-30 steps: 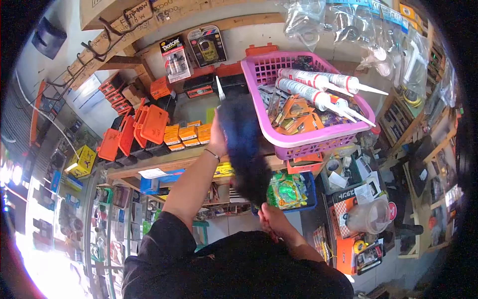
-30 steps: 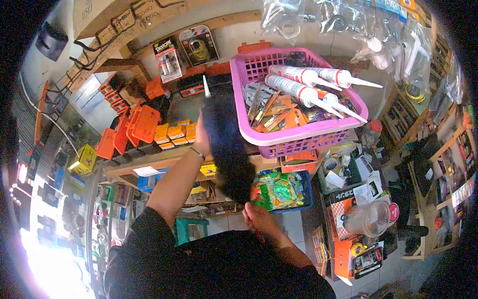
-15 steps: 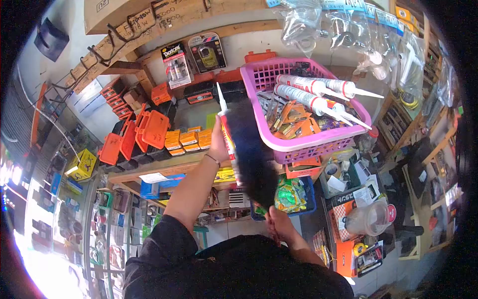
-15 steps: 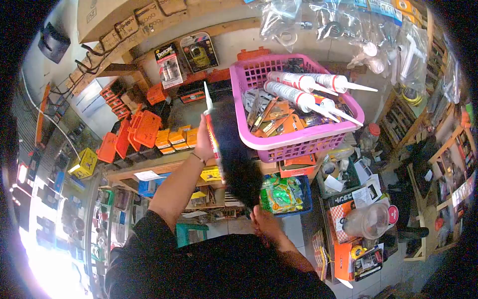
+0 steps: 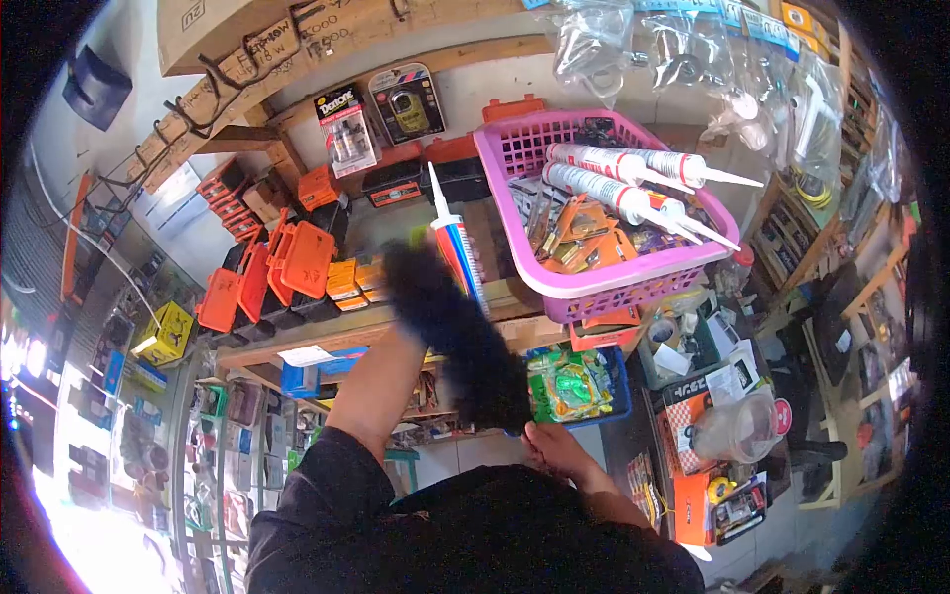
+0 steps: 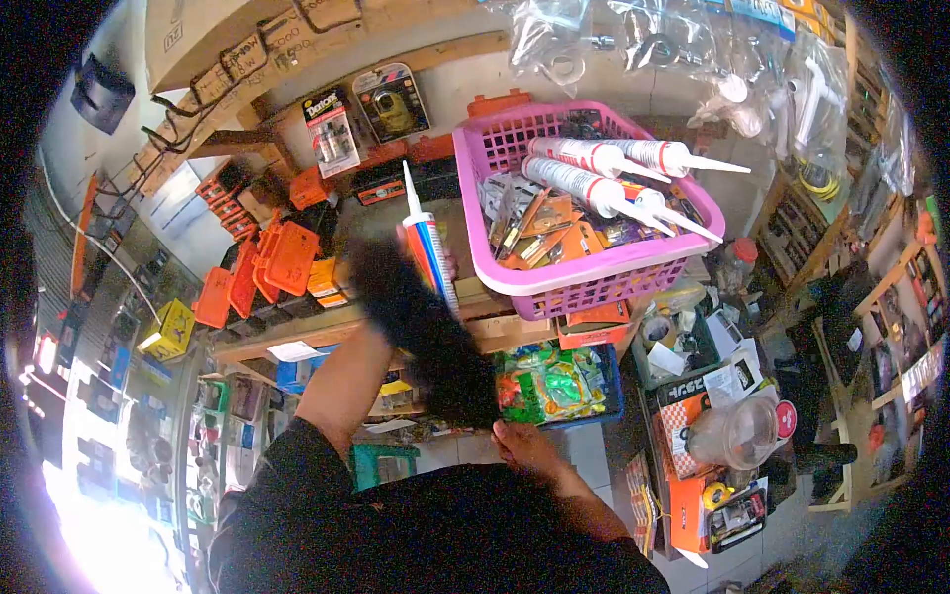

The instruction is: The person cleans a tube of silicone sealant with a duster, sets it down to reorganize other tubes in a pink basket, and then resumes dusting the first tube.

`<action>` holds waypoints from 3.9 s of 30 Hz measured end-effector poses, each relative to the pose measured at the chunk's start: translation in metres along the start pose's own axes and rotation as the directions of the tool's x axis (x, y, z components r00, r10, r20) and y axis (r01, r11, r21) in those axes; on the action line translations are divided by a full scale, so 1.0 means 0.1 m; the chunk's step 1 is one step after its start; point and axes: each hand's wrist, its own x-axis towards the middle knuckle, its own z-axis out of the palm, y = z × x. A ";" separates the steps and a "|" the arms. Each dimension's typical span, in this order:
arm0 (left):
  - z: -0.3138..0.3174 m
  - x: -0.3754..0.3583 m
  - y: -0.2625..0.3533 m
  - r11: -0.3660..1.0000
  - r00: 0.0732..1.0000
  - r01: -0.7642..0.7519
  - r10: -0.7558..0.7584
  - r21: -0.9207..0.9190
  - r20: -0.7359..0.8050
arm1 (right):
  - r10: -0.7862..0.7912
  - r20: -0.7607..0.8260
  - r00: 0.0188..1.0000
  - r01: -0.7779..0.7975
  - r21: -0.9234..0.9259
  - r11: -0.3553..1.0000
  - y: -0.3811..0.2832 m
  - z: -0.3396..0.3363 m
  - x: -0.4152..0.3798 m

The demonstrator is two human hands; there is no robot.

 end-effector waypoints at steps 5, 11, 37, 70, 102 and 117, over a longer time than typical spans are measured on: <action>0.28 -0.08 0.01 0.999 0.960 -0.019 0.006 -0.043 -0.281 | 0.089 -0.063 0.994 -0.075 0.204 0.976 0.10 -0.04 0.09; 0.23 0.01 -0.03 0.989 0.976 -0.107 0.084 -0.107 -0.198 | 0.034 -0.048 0.998 -0.024 0.207 0.978 -0.01 0.10 -0.03; 0.11 0.03 0.06 0.997 0.994 0.067 -0.063 -0.048 0.085 | 0.005 0.027 1.000 -0.006 0.051 0.999 0.03 0.01 0.03; 0.40 -0.10 0.10 0.970 0.982 -0.007 -0.039 -0.244 -0.184 | 0.157 -0.008 0.988 -0.135 0.468 0.873 -0.18 0.20 0.00; 0.20 -0.05 0.12 0.950 0.994 0.101 -0.110 -0.297 -0.015 | 0.235 -0.279 0.931 -0.112 0.395 0.912 -0.26 0.24 -0.19; 0.00 0.03 0.00 0.969 0.998 -0.023 0.010 -0.247 -0.055 | 0.126 -0.196 0.972 -0.096 0.156 0.983 -0.39 0.33 -0.17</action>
